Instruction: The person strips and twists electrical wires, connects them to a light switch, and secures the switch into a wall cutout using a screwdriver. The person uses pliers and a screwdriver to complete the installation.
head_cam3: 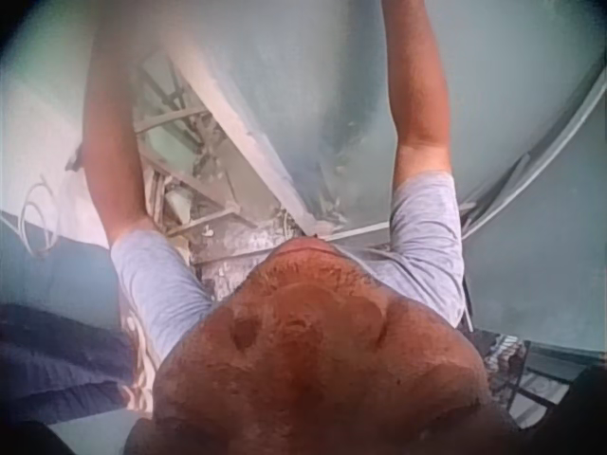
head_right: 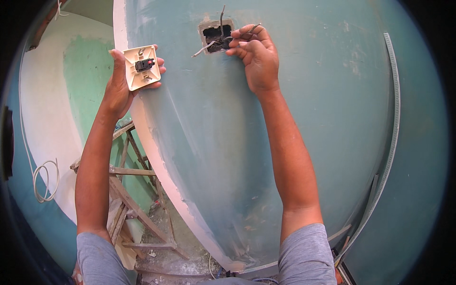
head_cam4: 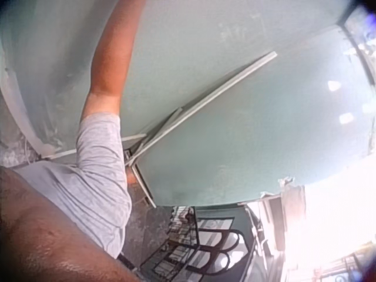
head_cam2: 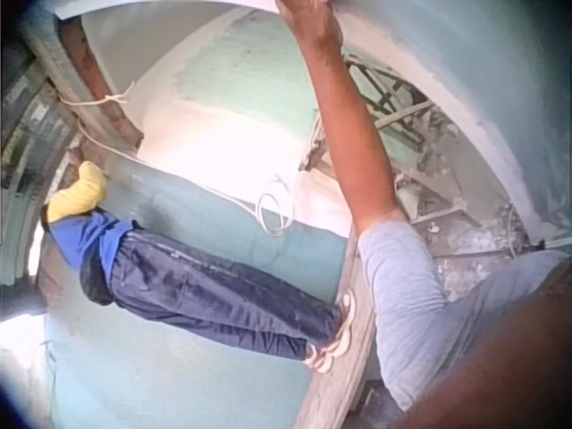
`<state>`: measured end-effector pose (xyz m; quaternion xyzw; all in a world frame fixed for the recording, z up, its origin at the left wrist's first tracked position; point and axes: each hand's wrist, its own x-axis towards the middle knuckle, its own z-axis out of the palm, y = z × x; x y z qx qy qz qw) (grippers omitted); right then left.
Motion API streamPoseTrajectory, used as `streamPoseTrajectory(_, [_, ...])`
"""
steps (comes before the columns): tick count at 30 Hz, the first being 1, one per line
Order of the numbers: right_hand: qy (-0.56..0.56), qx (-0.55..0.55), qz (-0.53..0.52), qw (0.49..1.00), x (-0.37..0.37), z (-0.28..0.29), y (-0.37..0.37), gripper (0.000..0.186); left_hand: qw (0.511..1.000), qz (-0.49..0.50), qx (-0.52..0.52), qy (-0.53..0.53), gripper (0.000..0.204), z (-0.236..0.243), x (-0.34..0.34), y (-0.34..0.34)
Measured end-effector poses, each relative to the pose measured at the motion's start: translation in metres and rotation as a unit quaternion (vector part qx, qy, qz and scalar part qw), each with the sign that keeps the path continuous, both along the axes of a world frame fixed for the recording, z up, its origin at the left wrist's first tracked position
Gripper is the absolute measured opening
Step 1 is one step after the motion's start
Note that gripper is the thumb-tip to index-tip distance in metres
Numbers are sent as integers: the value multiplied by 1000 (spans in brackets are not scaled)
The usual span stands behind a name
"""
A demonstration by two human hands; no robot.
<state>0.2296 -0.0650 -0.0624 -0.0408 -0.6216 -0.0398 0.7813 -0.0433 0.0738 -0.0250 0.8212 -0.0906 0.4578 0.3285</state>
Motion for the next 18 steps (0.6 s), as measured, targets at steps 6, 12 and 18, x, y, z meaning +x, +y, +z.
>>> streamPoseTrajectory(6, [64,6,-42,997,-3,3,7,21,1000,-6,21,-17,110,-9,-10,-4])
streamPoseTrajectory(12, [104,20,-1,994,-6,9,-2,26,999,-22,24,-18,111,-18,-30,-8])
streamPoseTrajectory(18, [96,-4,-60,994,-7,4,-8,28,999,-19,13,-30,115,-34,-58,-7])
